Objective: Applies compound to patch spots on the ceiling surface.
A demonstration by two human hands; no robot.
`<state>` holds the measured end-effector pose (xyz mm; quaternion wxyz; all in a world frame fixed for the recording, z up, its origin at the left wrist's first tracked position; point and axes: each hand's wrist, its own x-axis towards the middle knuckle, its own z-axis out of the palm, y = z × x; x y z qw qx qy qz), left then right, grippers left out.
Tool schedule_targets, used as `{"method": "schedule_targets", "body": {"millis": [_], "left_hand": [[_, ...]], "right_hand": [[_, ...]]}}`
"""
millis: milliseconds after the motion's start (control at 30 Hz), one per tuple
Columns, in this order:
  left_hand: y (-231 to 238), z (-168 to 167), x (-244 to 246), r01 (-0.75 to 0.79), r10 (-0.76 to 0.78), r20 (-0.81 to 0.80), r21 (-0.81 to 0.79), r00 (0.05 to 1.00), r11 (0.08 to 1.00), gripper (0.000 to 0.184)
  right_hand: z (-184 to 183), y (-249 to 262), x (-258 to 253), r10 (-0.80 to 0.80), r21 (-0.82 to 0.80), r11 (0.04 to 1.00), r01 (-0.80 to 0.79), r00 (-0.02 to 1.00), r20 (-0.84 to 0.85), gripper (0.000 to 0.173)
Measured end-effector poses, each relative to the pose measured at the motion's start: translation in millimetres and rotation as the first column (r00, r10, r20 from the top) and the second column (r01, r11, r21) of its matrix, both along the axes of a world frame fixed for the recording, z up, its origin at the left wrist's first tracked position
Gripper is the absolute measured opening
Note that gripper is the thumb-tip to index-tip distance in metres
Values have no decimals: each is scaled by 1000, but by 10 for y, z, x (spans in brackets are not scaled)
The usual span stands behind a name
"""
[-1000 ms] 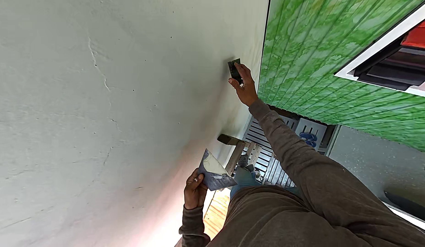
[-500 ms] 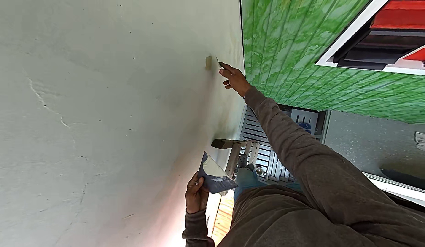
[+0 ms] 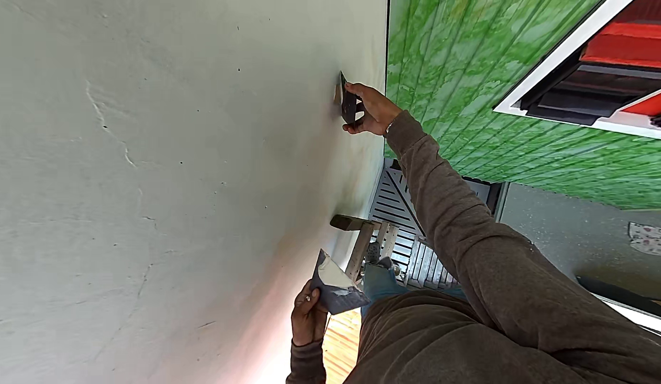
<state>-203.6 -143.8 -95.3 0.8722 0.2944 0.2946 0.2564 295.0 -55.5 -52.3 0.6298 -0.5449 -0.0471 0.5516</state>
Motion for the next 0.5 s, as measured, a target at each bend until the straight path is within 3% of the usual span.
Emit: {"method": "schedule_targets", "body": {"millis": [300,433,500], "left_hand": [[93,-75,155,74,-73,45,-26,996,997,26],[170,-52,300,133,-133,24,10,991,991,26],[201,3,346,140,-141,24,25,990,990,26]], "right_hand": [[142,-188,-383,121,5,992,-124,976,182,52],[-7,-465,-602,356,66,921,-384,897,263,48],[-194,-644,-817,405,75,895,-440,872,276,48]]}}
